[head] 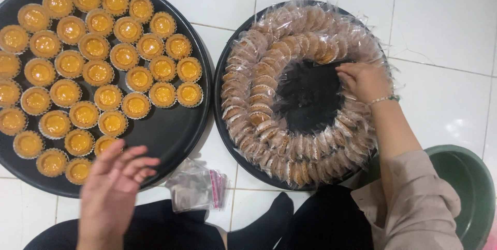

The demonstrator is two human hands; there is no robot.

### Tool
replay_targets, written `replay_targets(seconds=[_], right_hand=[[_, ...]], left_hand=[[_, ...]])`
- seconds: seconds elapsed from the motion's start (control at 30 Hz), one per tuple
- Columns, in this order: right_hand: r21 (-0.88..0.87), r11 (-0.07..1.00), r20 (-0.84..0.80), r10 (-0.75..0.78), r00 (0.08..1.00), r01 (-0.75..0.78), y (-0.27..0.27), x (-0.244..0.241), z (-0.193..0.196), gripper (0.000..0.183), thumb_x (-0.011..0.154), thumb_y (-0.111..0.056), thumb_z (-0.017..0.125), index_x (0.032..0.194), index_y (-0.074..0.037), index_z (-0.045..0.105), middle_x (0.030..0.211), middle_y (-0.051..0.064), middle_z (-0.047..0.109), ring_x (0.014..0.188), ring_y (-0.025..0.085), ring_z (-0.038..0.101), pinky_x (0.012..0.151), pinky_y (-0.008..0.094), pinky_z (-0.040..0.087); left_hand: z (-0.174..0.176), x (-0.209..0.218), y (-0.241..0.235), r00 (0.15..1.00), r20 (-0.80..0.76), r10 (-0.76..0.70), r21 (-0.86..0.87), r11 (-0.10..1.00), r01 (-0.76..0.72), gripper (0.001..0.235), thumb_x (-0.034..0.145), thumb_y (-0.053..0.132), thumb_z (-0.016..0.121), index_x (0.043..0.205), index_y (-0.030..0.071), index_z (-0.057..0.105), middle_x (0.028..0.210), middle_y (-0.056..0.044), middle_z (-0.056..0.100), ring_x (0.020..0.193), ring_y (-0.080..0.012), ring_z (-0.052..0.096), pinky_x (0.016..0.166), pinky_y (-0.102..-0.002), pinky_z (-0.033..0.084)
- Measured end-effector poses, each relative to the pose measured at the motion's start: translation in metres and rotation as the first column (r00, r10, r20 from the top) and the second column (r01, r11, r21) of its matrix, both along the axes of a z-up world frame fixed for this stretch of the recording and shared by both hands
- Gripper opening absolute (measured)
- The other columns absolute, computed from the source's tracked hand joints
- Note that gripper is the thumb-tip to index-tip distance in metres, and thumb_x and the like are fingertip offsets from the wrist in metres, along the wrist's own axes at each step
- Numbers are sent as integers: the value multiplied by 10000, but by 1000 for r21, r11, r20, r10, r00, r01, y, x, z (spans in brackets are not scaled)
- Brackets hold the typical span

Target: The person sits on the floor and individually wraps small egg tarts in clear plastic bags. They pick each tart from a black tray, place it into a bag, and set the wrapped tart onto a second tray. The process is repeated continuously.

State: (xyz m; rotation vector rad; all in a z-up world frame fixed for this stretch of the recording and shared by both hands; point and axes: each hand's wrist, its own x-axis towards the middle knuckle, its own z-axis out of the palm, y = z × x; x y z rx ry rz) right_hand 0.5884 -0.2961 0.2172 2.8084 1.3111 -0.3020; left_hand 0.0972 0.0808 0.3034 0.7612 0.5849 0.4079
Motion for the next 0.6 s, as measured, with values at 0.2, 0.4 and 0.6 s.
replay_targets(seconds=[0.2,0.4,0.6], right_hand=[[-34,941,-369,-326,870,338,16,-18,58,501,1045,-379,348,1360,-137,655,1365,118,644,1257,310,578,1084,488,396],[-89,941,-281,-339,898,327,10,-27,49,479,1086,-240,289,1374,-49,622,1260,258,669,990,337,692,1144,521,391],[-162,974,-99,-178,979,161,4,-17,24,605,919,75,449,1461,-167,569,1344,121,664,1136,314,609,900,471,559]], left_hand=[[-57,-12,36,995,43,94,30,995,-95,431,1007,190,570,1437,148,581,1294,-204,653,1091,-411,665,917,-463,541],[-77,-16,34,996,-18,84,5,996,-84,436,1022,148,503,1455,176,535,1313,-199,609,1122,-394,634,960,-474,504],[-85,-10,32,997,-8,82,13,997,-82,419,1015,111,512,1433,136,538,1275,-206,630,1090,-387,655,926,-450,527]])
